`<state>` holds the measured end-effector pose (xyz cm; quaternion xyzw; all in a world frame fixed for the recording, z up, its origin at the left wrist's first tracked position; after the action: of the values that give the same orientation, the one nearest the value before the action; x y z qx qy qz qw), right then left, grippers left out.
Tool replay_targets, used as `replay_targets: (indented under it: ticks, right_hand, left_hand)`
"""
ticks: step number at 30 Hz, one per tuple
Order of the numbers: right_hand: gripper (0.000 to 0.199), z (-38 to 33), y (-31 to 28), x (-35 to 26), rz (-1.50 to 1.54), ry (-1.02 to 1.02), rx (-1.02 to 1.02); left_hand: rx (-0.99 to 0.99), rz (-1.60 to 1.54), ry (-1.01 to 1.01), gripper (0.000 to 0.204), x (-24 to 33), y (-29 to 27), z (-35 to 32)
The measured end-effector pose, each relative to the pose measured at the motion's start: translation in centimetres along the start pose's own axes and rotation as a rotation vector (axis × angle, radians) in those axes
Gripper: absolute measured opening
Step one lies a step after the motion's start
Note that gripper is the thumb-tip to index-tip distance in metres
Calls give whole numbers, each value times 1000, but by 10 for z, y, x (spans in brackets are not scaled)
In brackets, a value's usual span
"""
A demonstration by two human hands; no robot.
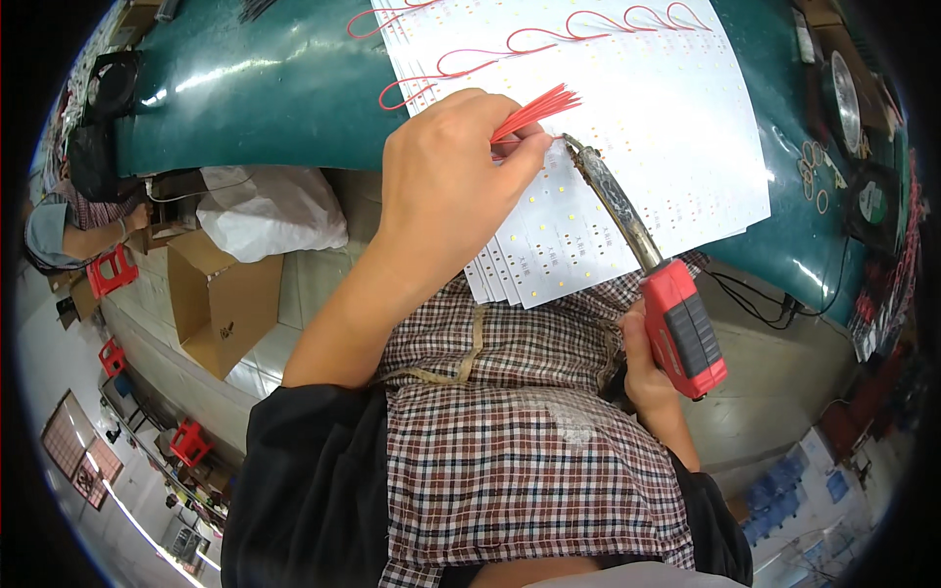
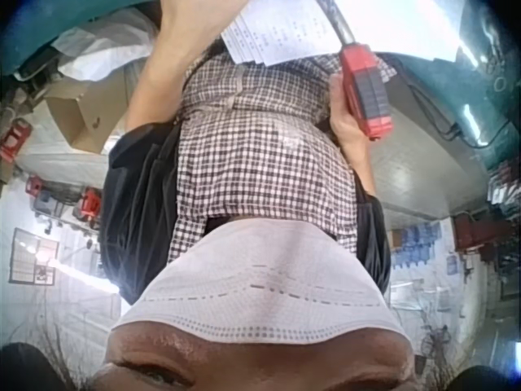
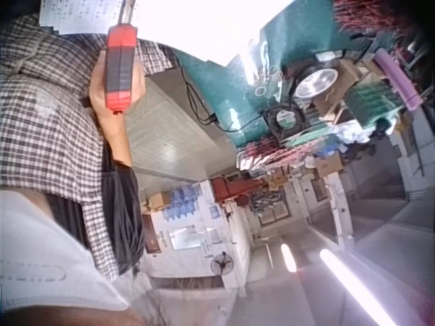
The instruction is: Soldering red wires onto an LED board at an assembly station.
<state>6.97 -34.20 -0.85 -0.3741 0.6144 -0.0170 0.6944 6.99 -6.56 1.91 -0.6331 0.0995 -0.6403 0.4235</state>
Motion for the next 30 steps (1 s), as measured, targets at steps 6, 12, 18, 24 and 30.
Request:
replay_targets:
  ticks: [6,12,18,24,30]
  right_hand:
    - [17,-3,-4,2,-10,32,7]
    - [13,-11,-11,18,60,138,36]
    - [10,-18,-5,27,-17,152,-7]
    - [17,-6,-14,47,459,276,304]
    - [19,28,-45,32,538,121,345]
  left_hand:
    - [1,5,17,18,1,0,1]
    - [-10,13,6,18,2,0,1]
    - [26,20,40,19,-1,0,-2]
    - [14,55,34,19,-1,1,-2]
    - [-24,43,-4,21,-6,11,-3]
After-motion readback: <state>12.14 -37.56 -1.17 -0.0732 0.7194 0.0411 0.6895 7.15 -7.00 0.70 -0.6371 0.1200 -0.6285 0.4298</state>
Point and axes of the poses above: each hand's wrist, its own z-axis towards the middle knuckle, its own y-axis out of the palm, x = y × z, the point moved 9 cm from there along z, towards the middle knuckle, and after that the axes turned 5 degrees about y, right-handed, at the moved point
